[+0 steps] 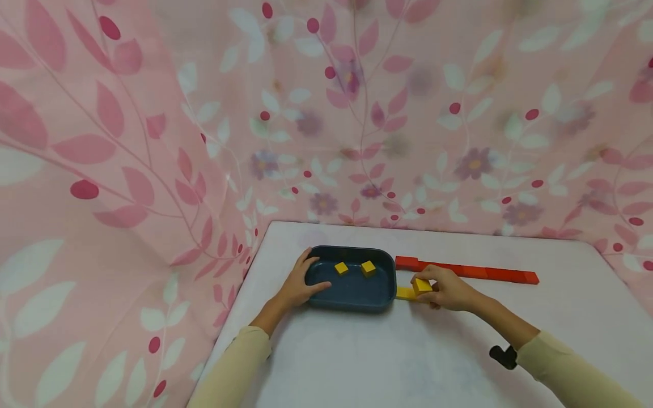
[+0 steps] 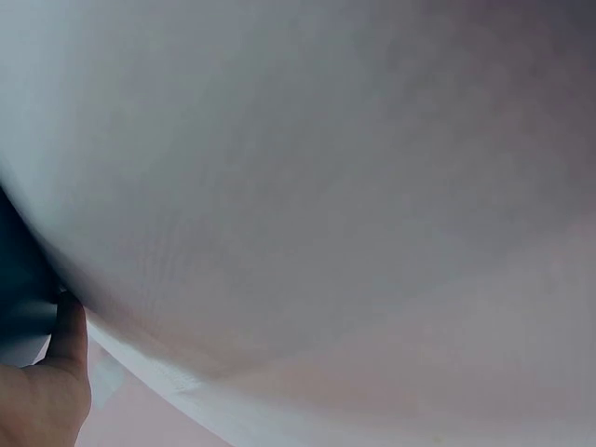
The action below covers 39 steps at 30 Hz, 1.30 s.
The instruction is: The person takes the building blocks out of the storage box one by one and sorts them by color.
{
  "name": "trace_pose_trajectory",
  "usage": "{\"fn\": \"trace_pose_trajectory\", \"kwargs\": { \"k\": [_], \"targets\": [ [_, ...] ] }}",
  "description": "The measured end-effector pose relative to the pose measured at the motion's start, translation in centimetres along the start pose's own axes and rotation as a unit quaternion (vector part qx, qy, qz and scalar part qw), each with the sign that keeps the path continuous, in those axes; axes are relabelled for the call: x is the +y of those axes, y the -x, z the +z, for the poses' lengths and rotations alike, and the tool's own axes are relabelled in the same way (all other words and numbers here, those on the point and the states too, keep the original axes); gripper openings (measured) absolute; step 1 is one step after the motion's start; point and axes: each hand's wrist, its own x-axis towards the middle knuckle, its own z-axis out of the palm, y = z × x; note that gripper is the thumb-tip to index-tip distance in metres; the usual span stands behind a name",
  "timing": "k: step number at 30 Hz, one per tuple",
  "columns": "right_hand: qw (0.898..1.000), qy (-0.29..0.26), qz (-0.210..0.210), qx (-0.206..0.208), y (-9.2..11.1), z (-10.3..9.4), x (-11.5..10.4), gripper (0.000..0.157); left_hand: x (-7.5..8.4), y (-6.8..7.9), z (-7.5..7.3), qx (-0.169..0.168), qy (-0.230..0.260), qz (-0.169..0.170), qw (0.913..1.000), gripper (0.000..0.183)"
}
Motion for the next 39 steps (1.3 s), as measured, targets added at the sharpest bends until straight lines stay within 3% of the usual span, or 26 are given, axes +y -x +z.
{"fn": "trace_pose_trajectory", "kwargs": {
  "k": [8,12,18,29,34,39],
  "targets": [
    [0.999,0.021,0.031,0.025,2.7,-1.2,2.7,0.034,0.1,-0.5,-0.2,-0.014,-0.013,-0.002,0.9998,0.090],
    [0.998,0.029,0.026,0.043,3.8,-2.1,3.8,0.035,0.2,-0.6,0.0,-0.017,-0.010,0.003,0.9998,0.092],
    [0.994,0.073,0.038,0.068,5.1,-3.7,5.4,0.035,0.4,-0.6,-0.1,-0.018,-0.003,0.001,0.9998,0.095],
    [0.984,0.135,0.062,0.094,6.9,-4.7,8.6,0.042,0.0,-0.5,-0.3,-0.019,0.007,-0.003,0.9998,0.093],
    [0.982,0.151,0.058,0.093,6.9,-5.2,10.0,0.042,0.0,-0.7,-0.3,-0.011,0.009,-0.008,0.9999,0.091],
    [0.983,0.145,0.093,0.060,7.2,-4.7,11.3,0.040,0.0,-0.4,-0.2,-0.013,0.011,-0.010,0.9998,0.089]
  ]
}}
